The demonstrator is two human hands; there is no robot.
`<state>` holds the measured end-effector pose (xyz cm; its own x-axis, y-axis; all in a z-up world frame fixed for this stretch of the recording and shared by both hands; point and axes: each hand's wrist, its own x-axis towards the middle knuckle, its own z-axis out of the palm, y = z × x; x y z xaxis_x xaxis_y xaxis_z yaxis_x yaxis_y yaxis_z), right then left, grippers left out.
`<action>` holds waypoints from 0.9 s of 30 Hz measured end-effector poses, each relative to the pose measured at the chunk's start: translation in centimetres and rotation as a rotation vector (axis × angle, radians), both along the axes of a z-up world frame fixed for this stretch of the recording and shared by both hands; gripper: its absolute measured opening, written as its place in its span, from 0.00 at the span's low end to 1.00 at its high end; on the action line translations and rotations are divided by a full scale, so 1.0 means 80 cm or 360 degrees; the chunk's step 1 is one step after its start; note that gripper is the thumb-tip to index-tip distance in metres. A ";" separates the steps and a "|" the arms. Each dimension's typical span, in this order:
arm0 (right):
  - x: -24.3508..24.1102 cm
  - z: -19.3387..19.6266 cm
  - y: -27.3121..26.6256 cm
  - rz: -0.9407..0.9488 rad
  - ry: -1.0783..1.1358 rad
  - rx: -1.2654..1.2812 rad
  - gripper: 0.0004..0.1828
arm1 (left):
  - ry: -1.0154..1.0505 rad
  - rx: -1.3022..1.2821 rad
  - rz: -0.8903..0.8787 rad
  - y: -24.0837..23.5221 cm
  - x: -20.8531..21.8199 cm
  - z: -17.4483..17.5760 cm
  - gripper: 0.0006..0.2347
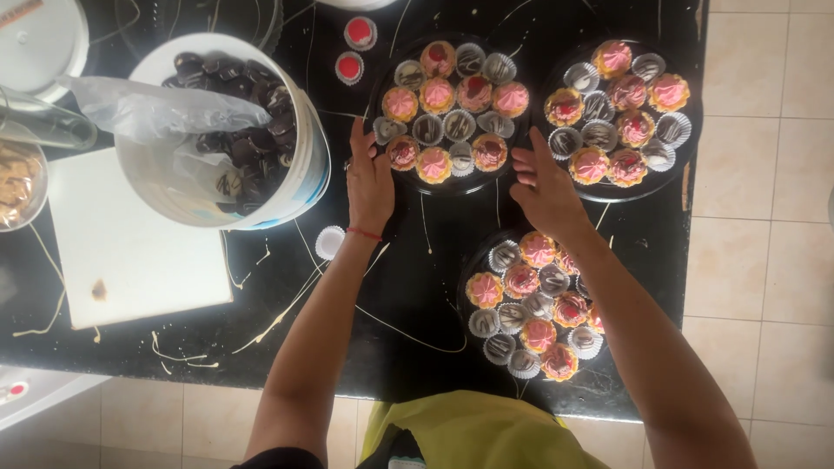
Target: Arranging cupcakes into liners on circular trays on a bakery counter
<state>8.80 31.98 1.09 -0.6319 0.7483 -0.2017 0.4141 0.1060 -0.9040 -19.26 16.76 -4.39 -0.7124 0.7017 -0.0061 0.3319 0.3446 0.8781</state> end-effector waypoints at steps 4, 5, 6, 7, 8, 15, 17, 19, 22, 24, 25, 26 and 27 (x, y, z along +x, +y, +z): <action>-0.011 0.005 -0.002 -0.0020 -0.0123 0.0108 0.54 | 0.0102 -0.0005 -0.0049 -0.003 0.001 0.013 0.31; -0.012 0.008 -0.003 0.0003 -0.0199 0.0179 0.56 | 0.0105 0.0016 -0.0049 -0.006 0.000 0.020 0.32; -0.018 0.013 0.012 0.0004 -0.0199 0.0180 0.56 | 0.0105 0.0017 -0.0048 -0.005 -0.007 0.013 0.32; -0.022 0.017 0.025 -0.0031 -0.0290 0.0520 0.52 | 0.0120 0.0046 -0.0059 -0.006 -0.014 0.005 0.31; -0.026 0.021 0.038 -0.0063 -0.0378 0.0860 0.49 | 0.0134 0.0075 -0.0070 -0.007 -0.020 -0.003 0.30; -0.086 0.037 0.153 -0.0112 -0.0437 0.0294 0.39 | -0.0416 -0.0085 -0.0027 0.026 -0.052 0.026 0.29; -0.094 0.041 0.161 0.0010 -0.0680 0.0256 0.42 | -0.0443 -0.0115 -0.0042 0.031 -0.055 0.030 0.28; -0.105 0.060 0.153 -0.0024 -0.0733 0.0112 0.43 | -0.0429 -0.0067 -0.0062 0.031 -0.058 0.021 0.28; -0.112 0.054 0.155 -0.0049 -0.0772 -0.0002 0.45 | -0.0386 0.0000 -0.0078 0.032 -0.061 0.008 0.27; -0.111 0.045 0.160 -0.0047 -0.0763 0.0026 0.45 | -0.0361 0.0019 -0.0082 0.034 -0.061 0.000 0.27; -0.112 0.043 0.161 -0.0011 -0.0756 0.0065 0.44 | -0.0369 0.0067 -0.0090 0.035 -0.062 -0.003 0.26; -0.113 0.042 0.162 0.0025 -0.0748 0.0105 0.42 | -0.0377 0.0115 -0.0099 0.035 -0.062 -0.005 0.26; -0.113 0.042 0.163 0.0026 -0.0749 0.0105 0.42 | -0.0378 0.0115 -0.0098 0.036 -0.063 -0.007 0.26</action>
